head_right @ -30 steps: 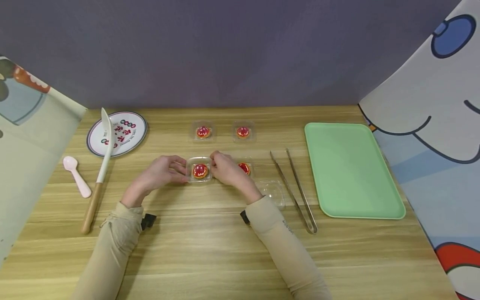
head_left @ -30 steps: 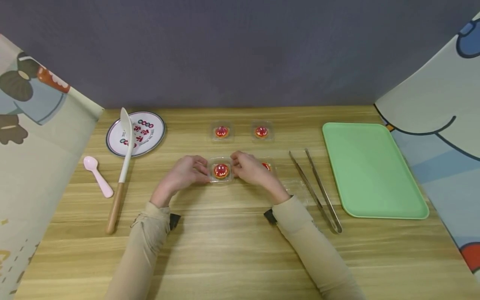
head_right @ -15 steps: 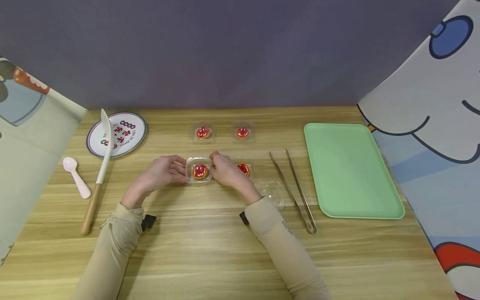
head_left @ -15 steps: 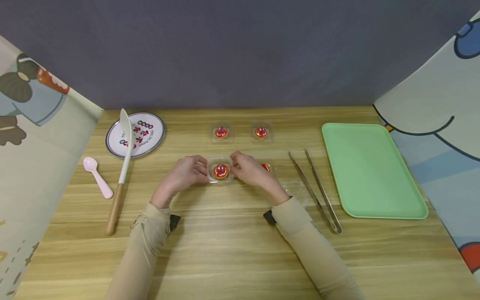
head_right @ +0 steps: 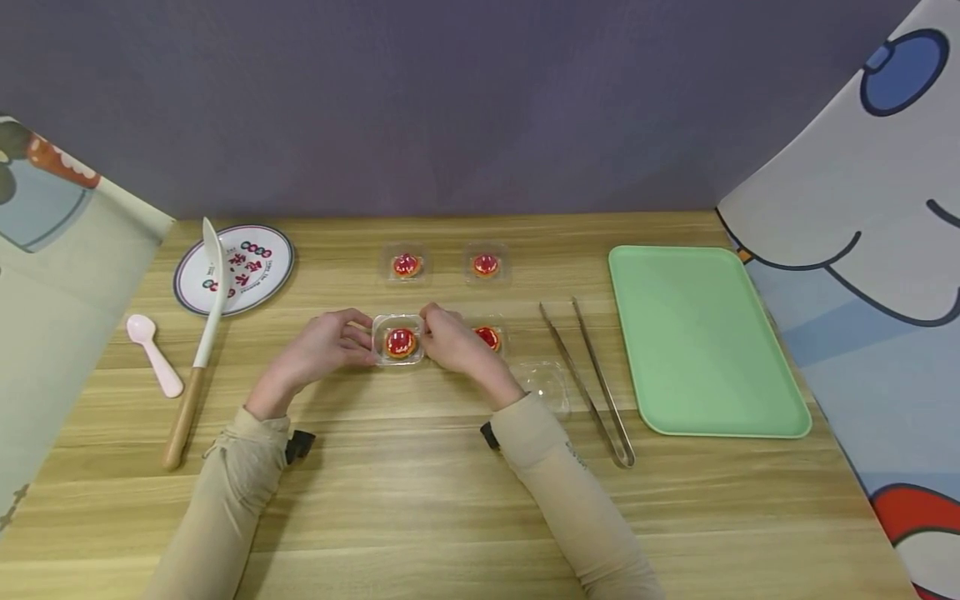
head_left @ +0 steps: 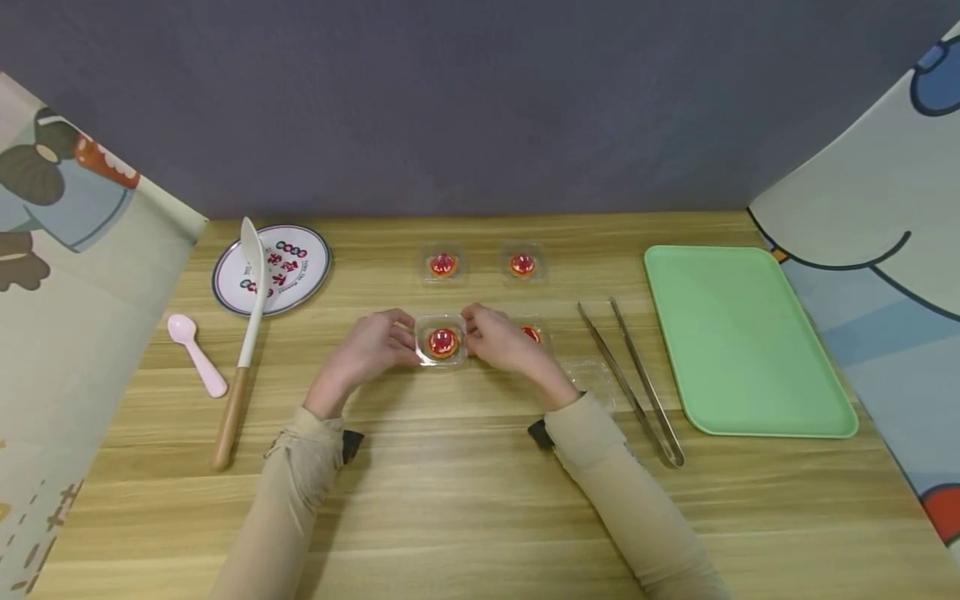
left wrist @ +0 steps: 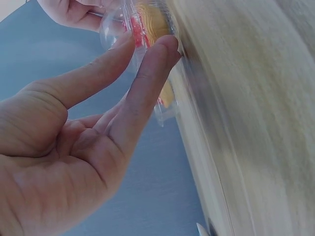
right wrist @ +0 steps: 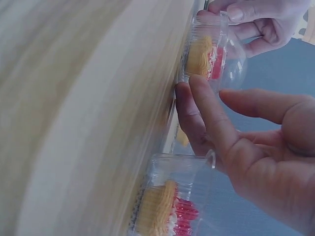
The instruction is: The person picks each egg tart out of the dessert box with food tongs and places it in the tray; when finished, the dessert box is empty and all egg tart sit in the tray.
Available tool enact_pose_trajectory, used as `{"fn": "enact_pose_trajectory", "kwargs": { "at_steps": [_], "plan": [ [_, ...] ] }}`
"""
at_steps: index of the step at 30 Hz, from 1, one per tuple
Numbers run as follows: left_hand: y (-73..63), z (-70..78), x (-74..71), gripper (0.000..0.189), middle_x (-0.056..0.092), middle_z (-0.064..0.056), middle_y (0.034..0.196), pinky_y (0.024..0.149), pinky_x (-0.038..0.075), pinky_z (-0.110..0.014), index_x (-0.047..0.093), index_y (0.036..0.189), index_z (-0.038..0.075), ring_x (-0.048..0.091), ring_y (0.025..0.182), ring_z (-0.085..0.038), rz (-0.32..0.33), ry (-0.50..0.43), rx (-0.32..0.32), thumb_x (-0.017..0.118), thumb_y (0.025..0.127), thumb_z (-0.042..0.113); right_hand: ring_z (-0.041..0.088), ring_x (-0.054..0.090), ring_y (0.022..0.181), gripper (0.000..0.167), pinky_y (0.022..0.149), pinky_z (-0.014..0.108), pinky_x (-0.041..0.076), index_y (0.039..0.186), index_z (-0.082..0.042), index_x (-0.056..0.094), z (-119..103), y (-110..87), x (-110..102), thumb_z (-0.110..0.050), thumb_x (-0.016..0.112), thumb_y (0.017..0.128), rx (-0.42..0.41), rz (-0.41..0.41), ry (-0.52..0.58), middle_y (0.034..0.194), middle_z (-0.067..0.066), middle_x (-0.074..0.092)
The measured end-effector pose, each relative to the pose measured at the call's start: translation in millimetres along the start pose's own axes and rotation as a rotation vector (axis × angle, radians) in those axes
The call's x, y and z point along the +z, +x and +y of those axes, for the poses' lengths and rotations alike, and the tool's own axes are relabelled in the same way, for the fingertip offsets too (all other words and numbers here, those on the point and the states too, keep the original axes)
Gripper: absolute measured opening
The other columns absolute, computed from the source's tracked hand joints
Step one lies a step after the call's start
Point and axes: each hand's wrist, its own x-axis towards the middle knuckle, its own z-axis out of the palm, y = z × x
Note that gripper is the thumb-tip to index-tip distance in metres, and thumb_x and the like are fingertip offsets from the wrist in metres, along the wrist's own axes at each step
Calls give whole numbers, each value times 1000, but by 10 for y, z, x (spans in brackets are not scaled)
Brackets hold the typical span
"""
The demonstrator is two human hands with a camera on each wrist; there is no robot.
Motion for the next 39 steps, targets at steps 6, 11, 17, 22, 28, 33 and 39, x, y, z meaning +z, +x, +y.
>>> {"fn": "enact_pose_trajectory", "kwargs": {
  "at_steps": [6, 11, 17, 22, 28, 33, 39],
  "plan": [
    [-7, 14, 14, 54, 74, -29, 116, 103, 59, -54, 54, 134, -18, 72, 110, -44, 7, 13, -3, 81, 89, -7, 41, 63, 130, 48, 107, 41, 58, 149, 19, 41, 16, 4, 7, 6, 53, 105, -4, 9, 13, 138, 33, 61],
    [4, 18, 26, 54, 73, -30, 116, 103, 59, -53, 53, 135, -19, 72, 111, -44, 7, 24, -3, 80, 89, -7, 42, 62, 130, 48, 108, 41, 57, 148, 19, 42, 34, 8, 13, 5, 54, 104, -1, 19, 19, 138, 32, 61],
    [11, 12, 30, 55, 73, -31, 117, 103, 60, -53, 53, 135, -19, 71, 111, -45, 8, 34, 4, 80, 89, -7, 42, 64, 128, 49, 107, 41, 58, 148, 20, 42, 40, 13, 13, 7, 54, 102, -10, 20, 22, 136, 33, 62],
    [-6, 26, 26, 57, 73, -31, 116, 101, 60, -53, 52, 135, -19, 72, 110, -44, 6, 37, 0, 81, 88, -6, 42, 64, 127, 49, 106, 40, 59, 148, 20, 42, 25, 6, 12, 7, 55, 103, -6, 25, 27, 136, 32, 63],
    [-20, 38, 25, 58, 73, -31, 116, 101, 61, -52, 52, 136, -19, 72, 110, -44, 14, 33, -12, 82, 88, -6, 42, 64, 128, 49, 106, 40, 59, 149, 19, 42, 16, -6, 14, 6, 56, 103, 0, 25, 43, 137, 32, 63],
    [-23, 38, 36, 57, 73, -30, 117, 102, 61, -51, 52, 136, -17, 72, 111, -43, 20, 21, -28, 81, 88, -7, 41, 64, 127, 48, 106, 39, 59, 147, 19, 44, 27, 2, 19, 6, 57, 103, -3, 29, 33, 137, 32, 62],
    [-20, 37, 36, 55, 73, -30, 118, 102, 61, -51, 53, 135, -16, 72, 112, -43, 19, 14, -30, 81, 88, -9, 41, 65, 126, 47, 106, 39, 59, 146, 19, 44, 31, 11, 23, 5, 56, 103, -9, 31, 19, 136, 32, 63]
  ]
}}
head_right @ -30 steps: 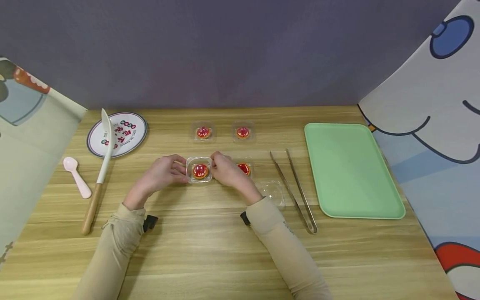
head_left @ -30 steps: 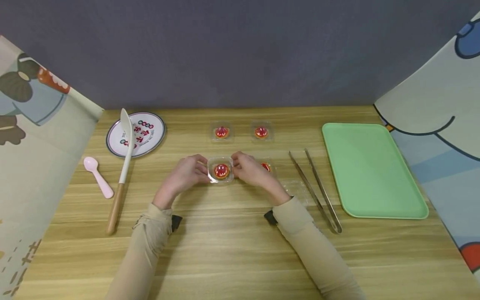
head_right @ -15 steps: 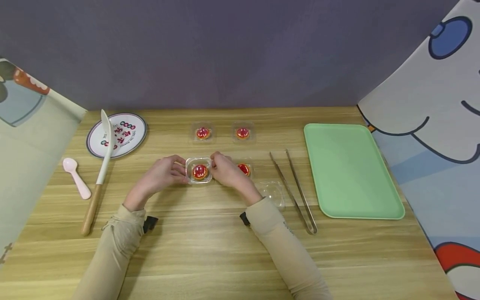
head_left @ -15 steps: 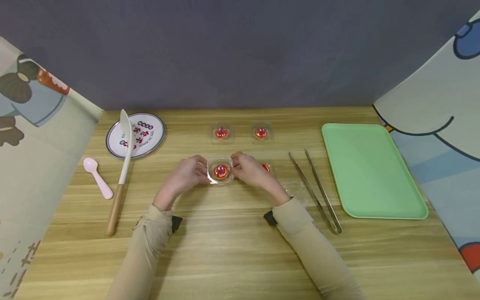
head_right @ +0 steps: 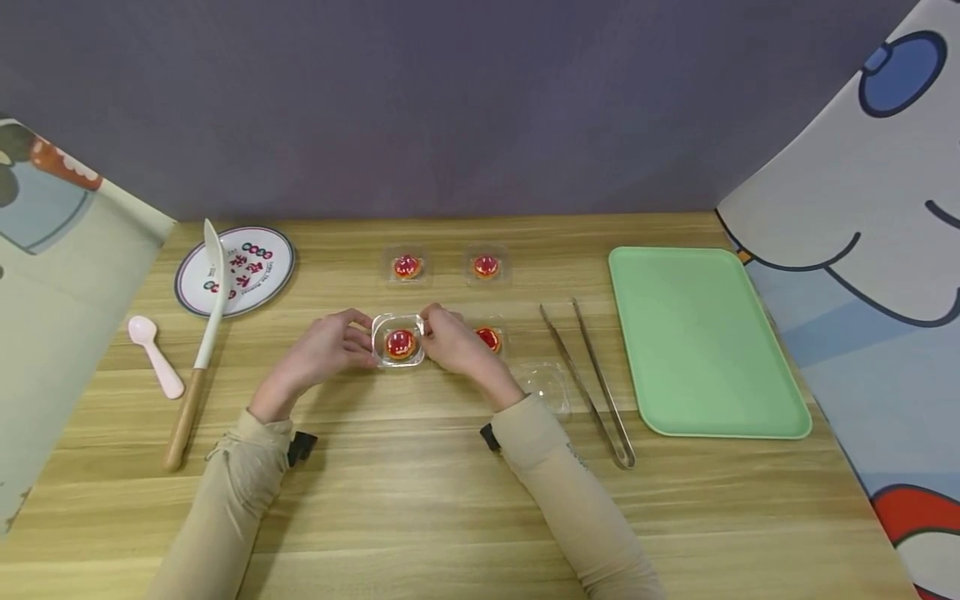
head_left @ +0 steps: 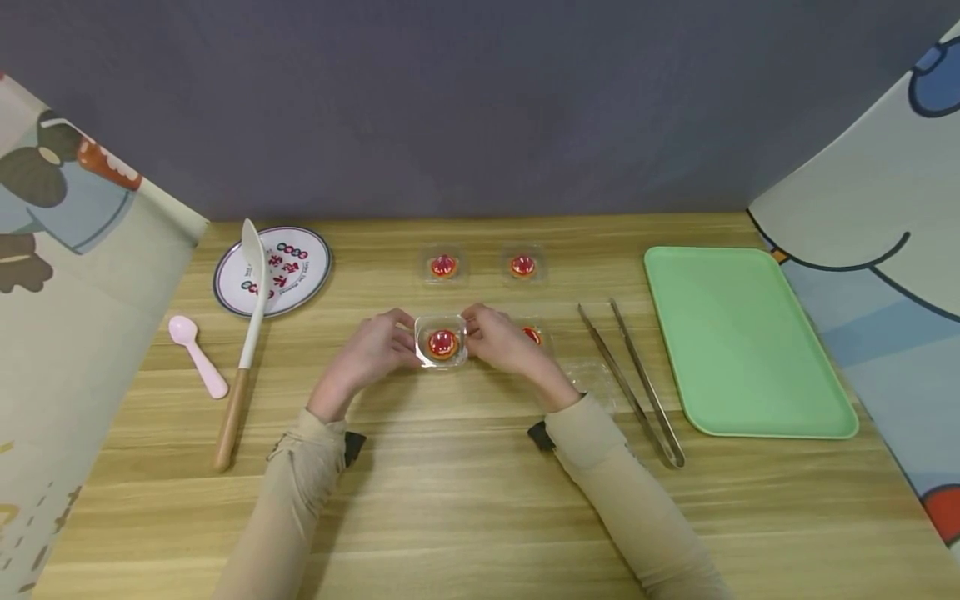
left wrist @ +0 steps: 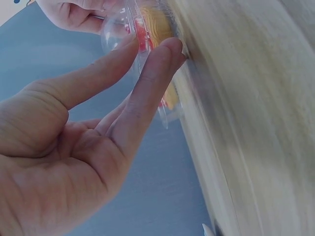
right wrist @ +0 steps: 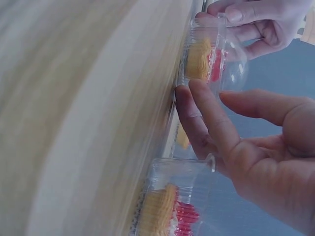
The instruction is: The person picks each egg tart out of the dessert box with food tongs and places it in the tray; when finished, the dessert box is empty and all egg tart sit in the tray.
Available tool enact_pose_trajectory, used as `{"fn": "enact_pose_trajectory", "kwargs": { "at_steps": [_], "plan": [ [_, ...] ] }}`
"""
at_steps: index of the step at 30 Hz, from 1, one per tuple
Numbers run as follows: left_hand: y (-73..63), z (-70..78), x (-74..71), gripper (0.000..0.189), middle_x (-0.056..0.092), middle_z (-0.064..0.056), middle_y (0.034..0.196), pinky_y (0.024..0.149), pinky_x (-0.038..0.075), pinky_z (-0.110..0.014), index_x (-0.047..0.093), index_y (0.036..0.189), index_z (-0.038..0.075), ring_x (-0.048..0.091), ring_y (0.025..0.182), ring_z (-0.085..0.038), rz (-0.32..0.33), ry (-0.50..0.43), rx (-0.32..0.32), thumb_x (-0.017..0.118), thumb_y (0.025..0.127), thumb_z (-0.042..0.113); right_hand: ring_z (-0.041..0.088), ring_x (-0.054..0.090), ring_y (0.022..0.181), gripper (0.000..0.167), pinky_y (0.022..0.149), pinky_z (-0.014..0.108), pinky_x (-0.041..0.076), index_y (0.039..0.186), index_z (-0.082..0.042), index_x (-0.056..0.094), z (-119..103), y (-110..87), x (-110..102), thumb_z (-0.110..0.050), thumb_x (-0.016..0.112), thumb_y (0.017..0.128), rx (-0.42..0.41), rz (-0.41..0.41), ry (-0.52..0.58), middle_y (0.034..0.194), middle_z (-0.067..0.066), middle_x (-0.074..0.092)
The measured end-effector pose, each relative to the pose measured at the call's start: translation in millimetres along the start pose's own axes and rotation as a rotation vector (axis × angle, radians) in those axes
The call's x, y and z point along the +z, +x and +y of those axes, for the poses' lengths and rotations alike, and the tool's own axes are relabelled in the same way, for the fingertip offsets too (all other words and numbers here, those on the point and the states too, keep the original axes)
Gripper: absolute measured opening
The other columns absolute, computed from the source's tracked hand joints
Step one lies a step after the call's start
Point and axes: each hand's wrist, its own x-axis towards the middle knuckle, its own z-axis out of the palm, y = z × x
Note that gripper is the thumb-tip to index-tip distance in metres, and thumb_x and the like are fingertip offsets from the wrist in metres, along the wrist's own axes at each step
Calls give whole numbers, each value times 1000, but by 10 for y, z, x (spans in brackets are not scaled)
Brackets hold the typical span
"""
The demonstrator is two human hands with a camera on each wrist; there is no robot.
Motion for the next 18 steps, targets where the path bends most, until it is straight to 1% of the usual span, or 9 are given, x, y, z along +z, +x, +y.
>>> {"fn": "enact_pose_trajectory", "kwargs": {
  "at_steps": [3, 8, 14, 18],
  "plan": [
    [-1, 6, -9, 56, 73, -31, 118, 102, 61, -51, 53, 136, -16, 72, 112, -44, -4, -5, -1, 81, 88, -8, 40, 65, 126, 43, 106, 39, 59, 144, 18, 47, -8, -3, 4, 4, 57, 104, -2, 7, -17, 134, 30, 65],
    [-18, 6, -38, 58, 73, -30, 119, 102, 60, -53, 54, 138, -16, 71, 113, -44, -11, -8, -11, 82, 88, -4, 38, 68, 122, 38, 102, 39, 61, 140, 13, 53, -40, -17, 12, 3, 60, 104, -10, 33, -74, 130, 27, 68],
    [-29, 19, -64, 59, 71, -31, 124, 105, 57, -56, 55, 139, -16, 70, 116, -46, -1, 11, -10, 82, 89, -1, 37, 68, 123, 38, 102, 37, 61, 140, 12, 54, -77, -31, 24, 3, 60, 104, -13, 32, -71, 131, 27, 67],
    [-30, 11, -74, 59, 70, -32, 126, 107, 56, -56, 56, 139, -16, 69, 118, -47, 0, 29, -6, 83, 89, 1, 36, 68, 122, 38, 102, 37, 61, 140, 12, 54, -72, -24, 33, 4, 61, 104, -19, 34, -92, 131, 26, 67]
  ]
}}
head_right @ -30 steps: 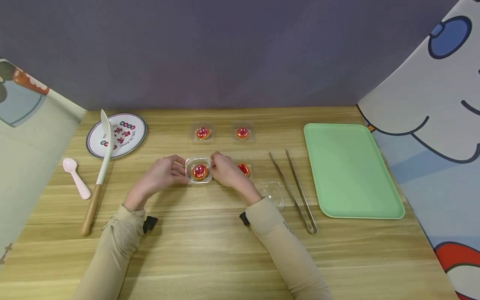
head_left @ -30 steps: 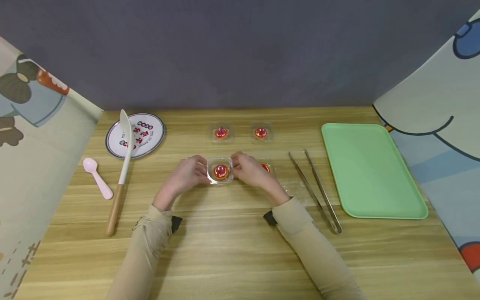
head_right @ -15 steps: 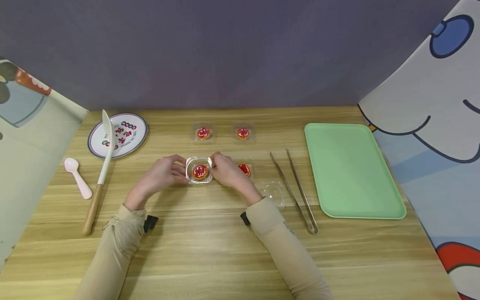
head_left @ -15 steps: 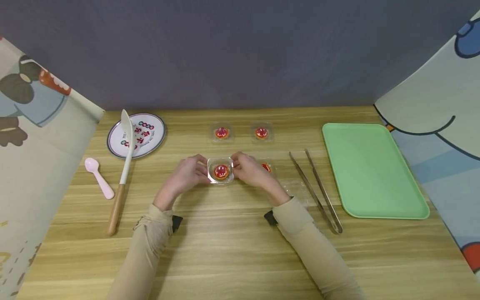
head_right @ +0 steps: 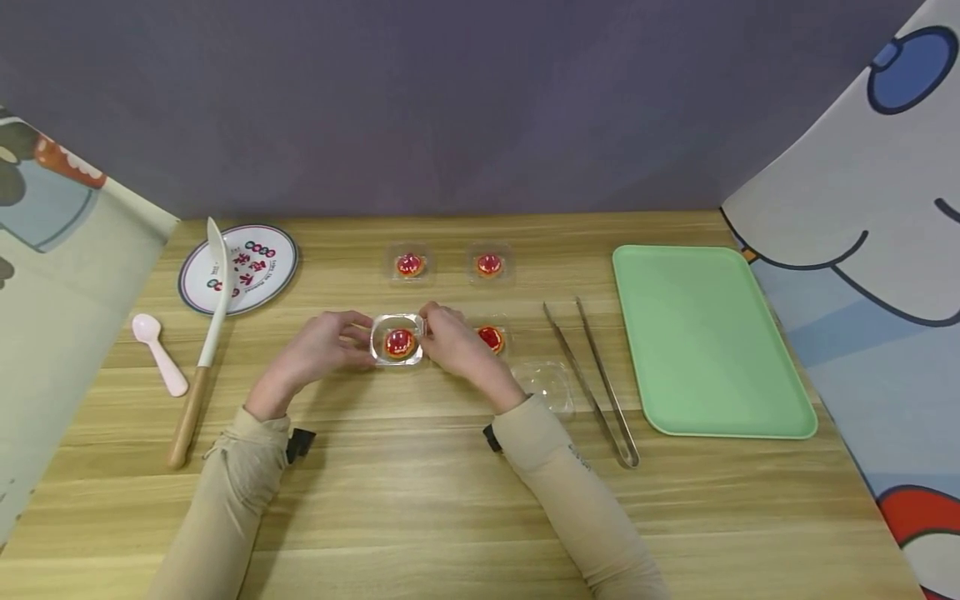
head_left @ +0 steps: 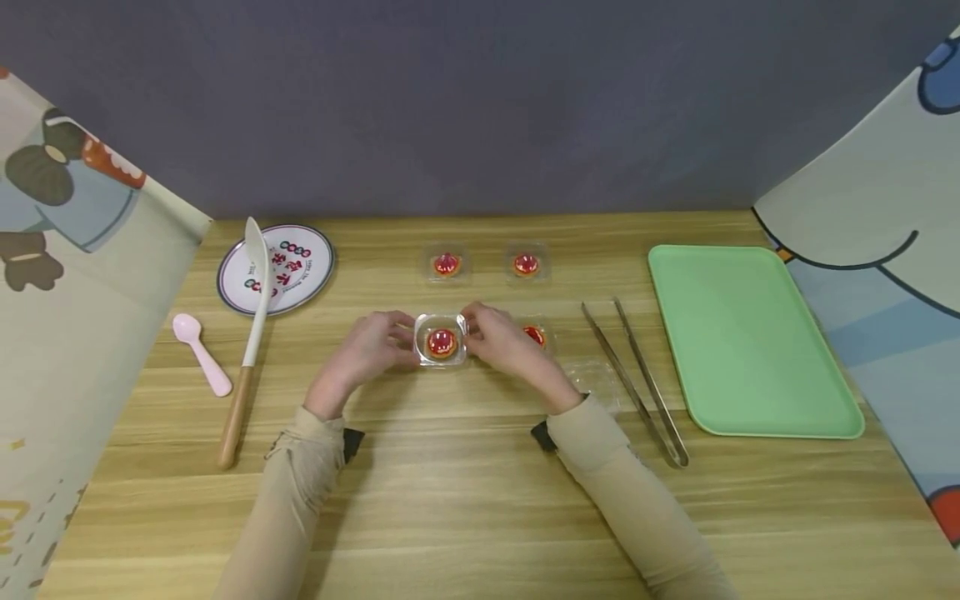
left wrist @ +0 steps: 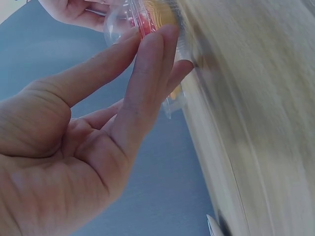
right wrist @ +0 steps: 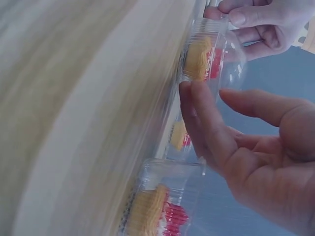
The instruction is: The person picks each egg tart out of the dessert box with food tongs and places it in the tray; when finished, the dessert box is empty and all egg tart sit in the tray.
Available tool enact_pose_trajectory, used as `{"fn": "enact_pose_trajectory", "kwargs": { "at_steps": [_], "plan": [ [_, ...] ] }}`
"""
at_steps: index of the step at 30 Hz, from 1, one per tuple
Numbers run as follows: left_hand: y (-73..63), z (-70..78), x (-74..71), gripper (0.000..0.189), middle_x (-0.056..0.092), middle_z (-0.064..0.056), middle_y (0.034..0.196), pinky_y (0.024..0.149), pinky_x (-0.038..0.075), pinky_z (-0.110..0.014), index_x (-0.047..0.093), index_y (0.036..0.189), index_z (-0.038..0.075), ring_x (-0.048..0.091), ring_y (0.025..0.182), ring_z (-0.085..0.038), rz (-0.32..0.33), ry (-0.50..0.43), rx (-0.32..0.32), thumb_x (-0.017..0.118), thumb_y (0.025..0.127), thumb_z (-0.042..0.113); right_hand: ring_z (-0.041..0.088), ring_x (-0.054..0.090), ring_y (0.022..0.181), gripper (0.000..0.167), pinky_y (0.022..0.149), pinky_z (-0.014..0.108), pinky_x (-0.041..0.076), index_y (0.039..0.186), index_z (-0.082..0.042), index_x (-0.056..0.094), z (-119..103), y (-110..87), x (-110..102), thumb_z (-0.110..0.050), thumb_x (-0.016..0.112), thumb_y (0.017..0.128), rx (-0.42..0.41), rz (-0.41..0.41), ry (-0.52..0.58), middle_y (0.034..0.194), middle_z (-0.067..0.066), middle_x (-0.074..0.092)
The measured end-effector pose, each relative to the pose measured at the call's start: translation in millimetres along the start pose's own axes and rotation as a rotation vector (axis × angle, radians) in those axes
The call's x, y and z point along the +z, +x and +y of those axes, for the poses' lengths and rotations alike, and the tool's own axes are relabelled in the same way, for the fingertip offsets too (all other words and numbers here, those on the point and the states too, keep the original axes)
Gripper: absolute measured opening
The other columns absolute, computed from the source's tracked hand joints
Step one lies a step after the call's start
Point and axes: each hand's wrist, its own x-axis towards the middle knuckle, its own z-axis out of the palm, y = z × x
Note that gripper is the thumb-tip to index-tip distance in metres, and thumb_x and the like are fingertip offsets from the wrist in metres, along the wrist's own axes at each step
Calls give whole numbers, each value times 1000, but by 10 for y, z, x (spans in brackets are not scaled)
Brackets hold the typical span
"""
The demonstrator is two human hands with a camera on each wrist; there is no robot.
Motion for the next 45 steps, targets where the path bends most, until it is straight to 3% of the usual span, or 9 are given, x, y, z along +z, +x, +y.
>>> {"fn": "enact_pose_trajectory", "kwargs": {
  "at_steps": [9, 14, 22, 26, 32, 38, 45],
  "plan": [
    [16, -69, -2, 56, 73, -27, 124, 112, 50, -60, 62, 134, -14, 65, 122, -47, 30, 47, 55, 85, 86, 3, 34, 70, 115, 45, 99, 36, 62, 144, 15, 52, 3, -1, 0, 3, 63, 102, 8, -5, -15, 125, 24, 71],
    [-14, -18, 0, 57, 71, -28, 128, 115, 47, -60, 59, 138, -14, 63, 126, -48, 28, 39, 19, 83, 88, 1, 33, 70, 115, 42, 98, 36, 62, 142, 12, 55, 5, -3, -3, 2, 64, 102, 9, 1, -15, 124, 23, 71],
    [-16, -13, 6, 59, 68, -30, 134, 116, 47, -60, 59, 140, -13, 62, 128, -48, 34, 50, 8, 83, 88, -1, 33, 61, 117, 43, 103, 42, 58, 142, 8, 58, 0, -24, -21, -2, 68, 102, -33, 35, -103, 123, 21, 67],
    [-32, 14, -3, 57, 68, -30, 134, 112, 52, -56, 61, 140, -12, 66, 122, -46, 34, 41, 12, 83, 88, -2, 33, 60, 116, 44, 103, 42, 58, 143, 9, 58, -21, -44, -34, -3, 70, 102, -50, 53, -123, 122, 21, 66],
    [-71, 49, -49, 56, 67, -32, 132, 96, 64, -46, 59, 138, -15, 77, 101, -37, 35, 21, 16, 81, 88, -4, 33, 62, 114, 48, 102, 42, 58, 147, 9, 55, -64, -68, -25, -3, 68, 103, -78, 67, -123, 121, 21, 68],
    [-130, 51, -126, 57, 64, -35, 136, 99, 63, -48, 56, 141, -16, 77, 101, -38, 49, -10, 5, 79, 91, -3, 31, 64, 106, 52, 92, 37, 61, 151, 10, 50, -122, -79, 31, 1, 65, 102, -118, 99, -88, 117, 20, 69],
    [-217, 7, -273, 49, 65, -37, 130, 81, 68, -32, 52, 141, -16, 78, 91, -33, 120, -172, -7, 72, 96, -10, 26, 70, 95, 54, 77, 24, 62, 154, 5, 50, -194, -30, 134, 3, 67, 102, -208, 190, 65, 118, 16, 65]
  ]
}}
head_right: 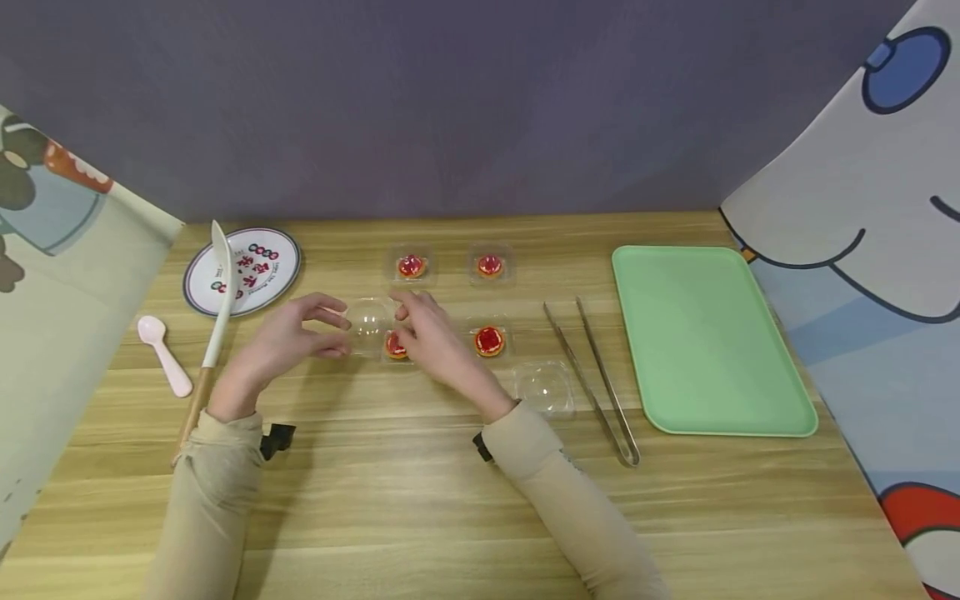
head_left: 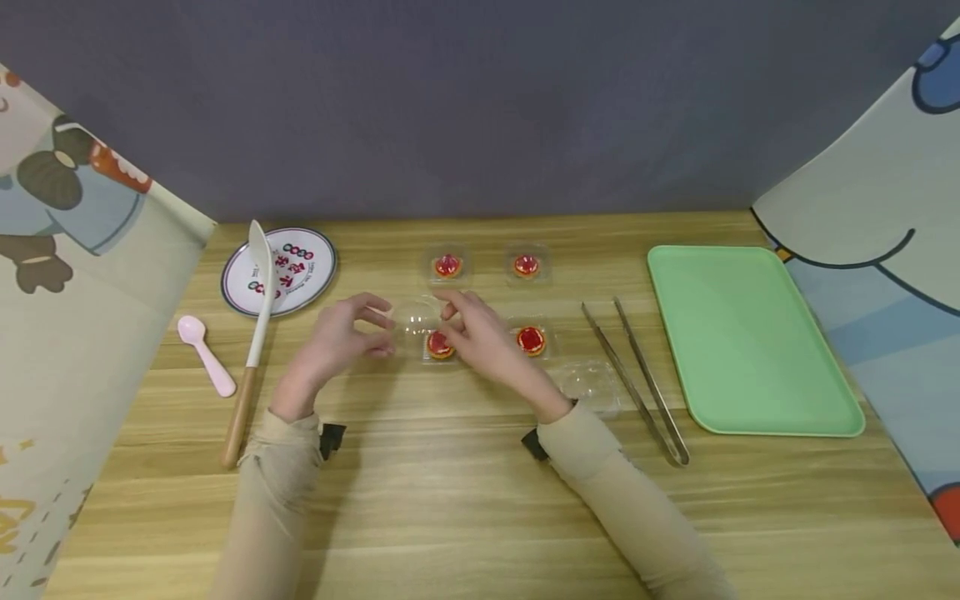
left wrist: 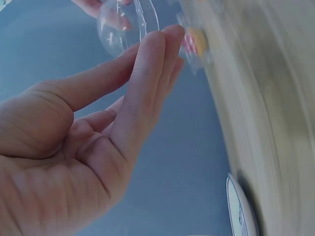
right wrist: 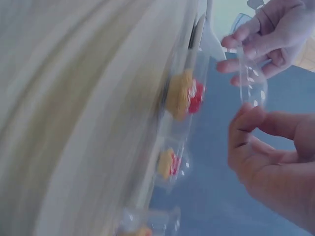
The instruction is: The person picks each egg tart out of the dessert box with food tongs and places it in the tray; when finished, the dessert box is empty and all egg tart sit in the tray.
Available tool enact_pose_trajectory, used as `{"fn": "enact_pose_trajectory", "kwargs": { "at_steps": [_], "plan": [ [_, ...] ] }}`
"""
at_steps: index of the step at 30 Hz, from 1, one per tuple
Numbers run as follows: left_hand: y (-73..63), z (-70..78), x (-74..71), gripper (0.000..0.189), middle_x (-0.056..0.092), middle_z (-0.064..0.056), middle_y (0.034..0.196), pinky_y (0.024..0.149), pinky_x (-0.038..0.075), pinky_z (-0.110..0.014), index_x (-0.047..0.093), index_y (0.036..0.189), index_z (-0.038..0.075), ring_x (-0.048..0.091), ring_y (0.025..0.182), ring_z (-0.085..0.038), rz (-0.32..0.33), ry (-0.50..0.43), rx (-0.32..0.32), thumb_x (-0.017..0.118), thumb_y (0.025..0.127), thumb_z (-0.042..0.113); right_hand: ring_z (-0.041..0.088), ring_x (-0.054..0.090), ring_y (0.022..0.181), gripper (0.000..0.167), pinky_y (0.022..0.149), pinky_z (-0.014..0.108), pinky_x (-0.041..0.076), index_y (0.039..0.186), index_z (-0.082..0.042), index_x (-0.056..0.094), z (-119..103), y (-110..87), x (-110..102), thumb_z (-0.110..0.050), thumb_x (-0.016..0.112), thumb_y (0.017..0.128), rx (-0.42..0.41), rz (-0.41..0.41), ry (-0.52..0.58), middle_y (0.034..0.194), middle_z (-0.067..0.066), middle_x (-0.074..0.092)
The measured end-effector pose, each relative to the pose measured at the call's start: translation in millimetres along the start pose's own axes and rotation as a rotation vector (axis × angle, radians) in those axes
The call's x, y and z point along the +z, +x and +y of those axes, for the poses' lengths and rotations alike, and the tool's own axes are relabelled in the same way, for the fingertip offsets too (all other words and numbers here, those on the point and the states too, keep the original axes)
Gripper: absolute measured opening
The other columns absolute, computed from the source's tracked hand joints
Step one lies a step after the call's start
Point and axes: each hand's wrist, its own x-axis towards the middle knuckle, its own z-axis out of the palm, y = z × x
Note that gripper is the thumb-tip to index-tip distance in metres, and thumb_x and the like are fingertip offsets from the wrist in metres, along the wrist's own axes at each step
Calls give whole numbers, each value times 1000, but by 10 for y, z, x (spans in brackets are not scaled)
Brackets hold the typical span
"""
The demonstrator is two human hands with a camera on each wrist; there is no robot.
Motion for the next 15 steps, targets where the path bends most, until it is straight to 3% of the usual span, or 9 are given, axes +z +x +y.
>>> {"fn": "enact_pose_trajectory", "kwargs": {
  "at_steps": [4, 7, 10, 15],
  "plan": [
    [-61, -27, -113, 40, 65, -37, 123, 81, 68, -33, 52, 136, -18, 78, 87, -28, 29, -90, 18, 67, 99, -11, 29, 71, 91, 53, 75, 29, 65, 152, 6, 49, -25, 72, 91, 11, 62, 101, -13, 35, 180, 116, 19, 62],
    [-89, -71, -197, 31, 66, -34, 117, 84, 68, -35, 55, 129, -19, 78, 87, -23, 48, -125, 36, 66, 102, -8, 33, 72, 88, 44, 77, 40, 68, 148, 11, 51, -55, 136, 151, 13, 56, 104, -3, 40, 314, 116, 25, 61],
    [-100, -113, -270, 25, 66, -32, 114, 85, 67, -31, 58, 123, -19, 77, 85, -13, 74, -133, 46, 64, 104, -4, 34, 71, 87, 33, 81, 46, 68, 140, 13, 54, -78, 189, 202, 10, 52, 107, -17, 40, 369, 118, 31, 61],
    [-119, -167, -355, 20, 65, -34, 117, 86, 65, -26, 59, 120, -18, 75, 86, -5, 127, -129, 77, 62, 105, -4, 33, 72, 92, 22, 86, 36, 67, 130, 10, 60, -113, 246, 290, 7, 51, 109, -37, 39, 429, 119, 33, 62]
  ]
}}
